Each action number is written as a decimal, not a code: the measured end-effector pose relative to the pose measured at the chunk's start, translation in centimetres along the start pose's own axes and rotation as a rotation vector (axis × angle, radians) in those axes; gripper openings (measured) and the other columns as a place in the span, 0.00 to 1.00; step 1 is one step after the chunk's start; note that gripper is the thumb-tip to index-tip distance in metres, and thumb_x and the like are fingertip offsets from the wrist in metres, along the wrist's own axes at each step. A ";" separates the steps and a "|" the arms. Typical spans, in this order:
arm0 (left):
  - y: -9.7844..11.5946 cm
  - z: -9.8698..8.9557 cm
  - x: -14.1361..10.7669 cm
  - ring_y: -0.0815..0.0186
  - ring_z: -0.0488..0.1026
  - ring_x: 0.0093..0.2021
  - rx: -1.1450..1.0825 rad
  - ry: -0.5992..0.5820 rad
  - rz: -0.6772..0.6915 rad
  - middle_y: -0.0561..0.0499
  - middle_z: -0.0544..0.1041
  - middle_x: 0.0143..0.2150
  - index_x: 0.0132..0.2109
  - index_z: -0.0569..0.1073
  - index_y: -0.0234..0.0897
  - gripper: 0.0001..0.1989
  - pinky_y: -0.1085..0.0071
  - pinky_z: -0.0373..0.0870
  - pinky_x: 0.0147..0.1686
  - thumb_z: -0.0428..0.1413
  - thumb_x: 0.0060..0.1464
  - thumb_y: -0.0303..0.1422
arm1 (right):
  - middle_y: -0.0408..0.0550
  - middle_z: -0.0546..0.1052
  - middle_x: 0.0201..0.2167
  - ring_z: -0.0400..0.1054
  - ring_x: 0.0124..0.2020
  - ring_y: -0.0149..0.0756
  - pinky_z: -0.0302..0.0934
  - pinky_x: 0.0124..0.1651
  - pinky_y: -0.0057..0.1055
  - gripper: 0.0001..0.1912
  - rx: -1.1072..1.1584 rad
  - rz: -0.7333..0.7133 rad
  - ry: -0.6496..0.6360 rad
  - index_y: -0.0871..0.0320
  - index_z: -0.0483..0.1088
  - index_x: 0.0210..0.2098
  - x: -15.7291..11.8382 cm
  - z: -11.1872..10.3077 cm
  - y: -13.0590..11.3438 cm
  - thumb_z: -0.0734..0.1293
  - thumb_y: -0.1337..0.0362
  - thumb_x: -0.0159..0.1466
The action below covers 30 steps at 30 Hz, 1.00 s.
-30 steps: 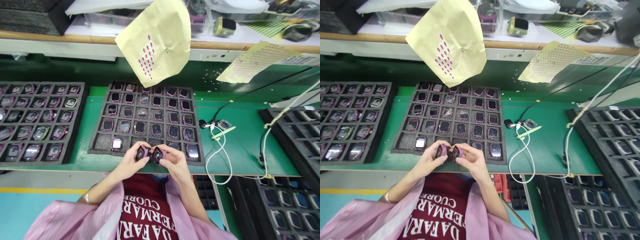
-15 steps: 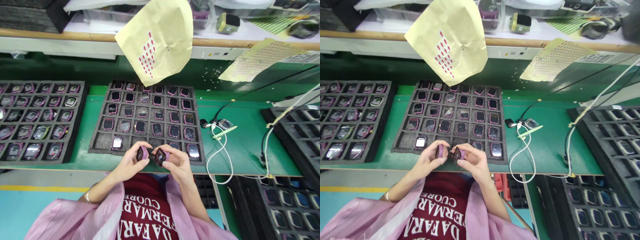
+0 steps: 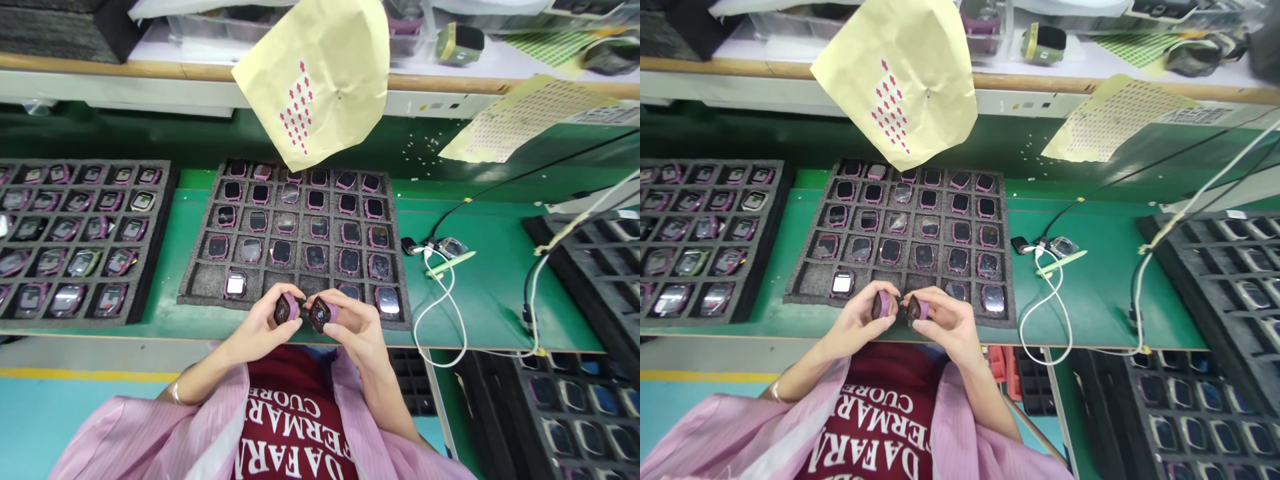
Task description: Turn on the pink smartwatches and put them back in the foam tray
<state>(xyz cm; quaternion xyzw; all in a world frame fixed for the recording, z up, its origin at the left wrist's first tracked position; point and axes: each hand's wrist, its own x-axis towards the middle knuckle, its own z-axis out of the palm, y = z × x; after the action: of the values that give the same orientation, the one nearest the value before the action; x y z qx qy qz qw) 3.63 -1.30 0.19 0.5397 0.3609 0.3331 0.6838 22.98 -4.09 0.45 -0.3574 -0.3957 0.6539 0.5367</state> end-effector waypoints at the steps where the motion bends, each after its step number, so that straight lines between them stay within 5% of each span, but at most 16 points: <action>1: 0.0 0.0 0.0 0.67 0.63 0.34 0.001 0.002 0.003 0.52 0.66 0.35 0.50 0.67 0.38 0.14 0.72 0.62 0.36 0.57 0.58 0.33 | 0.50 0.75 0.45 0.72 0.47 0.47 0.67 0.50 0.43 0.18 -0.002 -0.005 -0.002 0.49 0.77 0.48 0.0 0.0 0.0 0.74 0.69 0.58; 18: 0.5 0.1 -0.7 0.69 0.63 0.33 -0.152 -0.083 0.087 0.54 0.66 0.34 0.48 0.65 0.39 0.12 0.72 0.62 0.34 0.57 0.58 0.31 | 0.52 0.76 0.44 0.72 0.46 0.47 0.67 0.49 0.45 0.19 0.017 -0.065 -0.043 0.50 0.77 0.49 -0.3 -0.3 0.1 0.74 0.66 0.58; 24: 0.6 0.0 -0.1 0.69 0.70 0.34 -0.097 0.024 -0.045 0.54 0.69 0.34 0.54 0.63 0.39 0.17 0.70 0.68 0.39 0.56 0.58 0.30 | 0.52 0.78 0.46 0.72 0.51 0.49 0.64 0.55 0.45 0.20 0.054 0.102 0.044 0.51 0.74 0.52 -0.4 -0.1 -0.1 0.73 0.64 0.61; 30: -0.6 -0.6 0.6 0.66 0.74 0.34 -0.354 0.030 -0.114 0.50 0.72 0.38 0.56 0.62 0.37 0.20 0.70 0.74 0.32 0.55 0.58 0.32 | 0.53 0.77 0.51 0.70 0.54 0.48 0.59 0.60 0.50 0.23 0.163 0.246 0.134 0.52 0.67 0.59 0.0 -0.3 0.2 0.69 0.64 0.65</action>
<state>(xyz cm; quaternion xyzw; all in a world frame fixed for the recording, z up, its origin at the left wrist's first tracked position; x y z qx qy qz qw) 3.51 -0.62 -0.56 0.3847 0.3367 0.3600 0.7804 23.14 -4.09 0.14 -0.4014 -0.2578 0.7194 0.5049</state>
